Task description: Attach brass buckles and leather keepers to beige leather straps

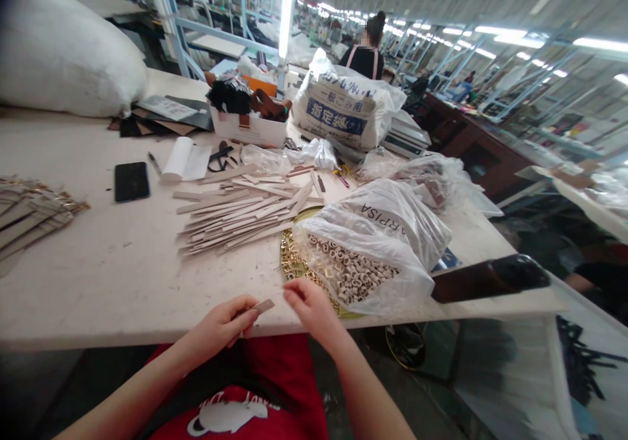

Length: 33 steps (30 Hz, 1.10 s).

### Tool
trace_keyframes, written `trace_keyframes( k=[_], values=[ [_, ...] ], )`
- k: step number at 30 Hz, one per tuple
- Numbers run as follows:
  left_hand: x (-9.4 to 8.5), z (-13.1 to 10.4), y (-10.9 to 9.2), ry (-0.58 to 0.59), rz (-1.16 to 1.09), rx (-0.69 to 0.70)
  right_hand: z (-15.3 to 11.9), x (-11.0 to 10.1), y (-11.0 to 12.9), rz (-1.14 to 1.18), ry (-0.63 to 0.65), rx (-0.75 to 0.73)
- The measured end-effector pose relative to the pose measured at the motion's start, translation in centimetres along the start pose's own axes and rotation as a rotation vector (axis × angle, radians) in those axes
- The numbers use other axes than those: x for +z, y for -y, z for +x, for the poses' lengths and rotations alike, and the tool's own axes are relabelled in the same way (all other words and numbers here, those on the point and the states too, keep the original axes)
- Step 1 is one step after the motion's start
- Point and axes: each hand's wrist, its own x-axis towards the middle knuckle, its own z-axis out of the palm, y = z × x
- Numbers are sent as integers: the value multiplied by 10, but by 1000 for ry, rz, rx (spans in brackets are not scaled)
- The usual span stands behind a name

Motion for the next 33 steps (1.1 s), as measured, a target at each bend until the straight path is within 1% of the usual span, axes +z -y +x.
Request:
trace_keyframes(
  k=[2,3,4,5,7,10,12,14,15,17,19,22,24,26,28,30,33],
  values=[
    [0,-1,-1,-56,57,-3,15,-31,-17,-324,-216,21],
    [1,-1,0,-84,67,-2,24,-45,-27,-500,-290,68],
    [2,-1,1,-98,70,-1,32,-57,-37,-639,-317,133],
    [3,-1,2,-101,66,1,40,-67,-46,-681,-334,165],
    [3,-2,5,-91,57,4,51,-78,-60,-713,-332,206],
    [3,-6,7,-82,58,2,55,-81,-69,-680,-335,210],
    [2,-9,6,-84,58,-7,52,-74,-66,-650,-338,192],
    [3,-9,3,-93,59,-1,44,-59,-57,-531,-329,163],
    [4,-9,0,-99,63,12,40,-49,-51,-399,-315,149],
    [7,-6,-6,-122,74,51,32,-26,-35,-21,-265,149],
    [8,-3,-13,-157,83,90,25,-1,-19,347,-192,199],
    [6,-2,-21,-239,115,122,17,30,1,706,-68,301],
    [4,-5,-23,-300,151,127,13,43,9,877,-10,355],
    [2,-9,-23,-352,188,122,11,50,13,972,6,397],
    [1,-13,-20,-372,232,115,9,53,13,989,1,400],
    [1,-15,-17,-353,295,108,8,53,12,934,-8,353],
    [-1,-16,-15,-295,420,94,4,50,10,742,-18,239]
  ],
)
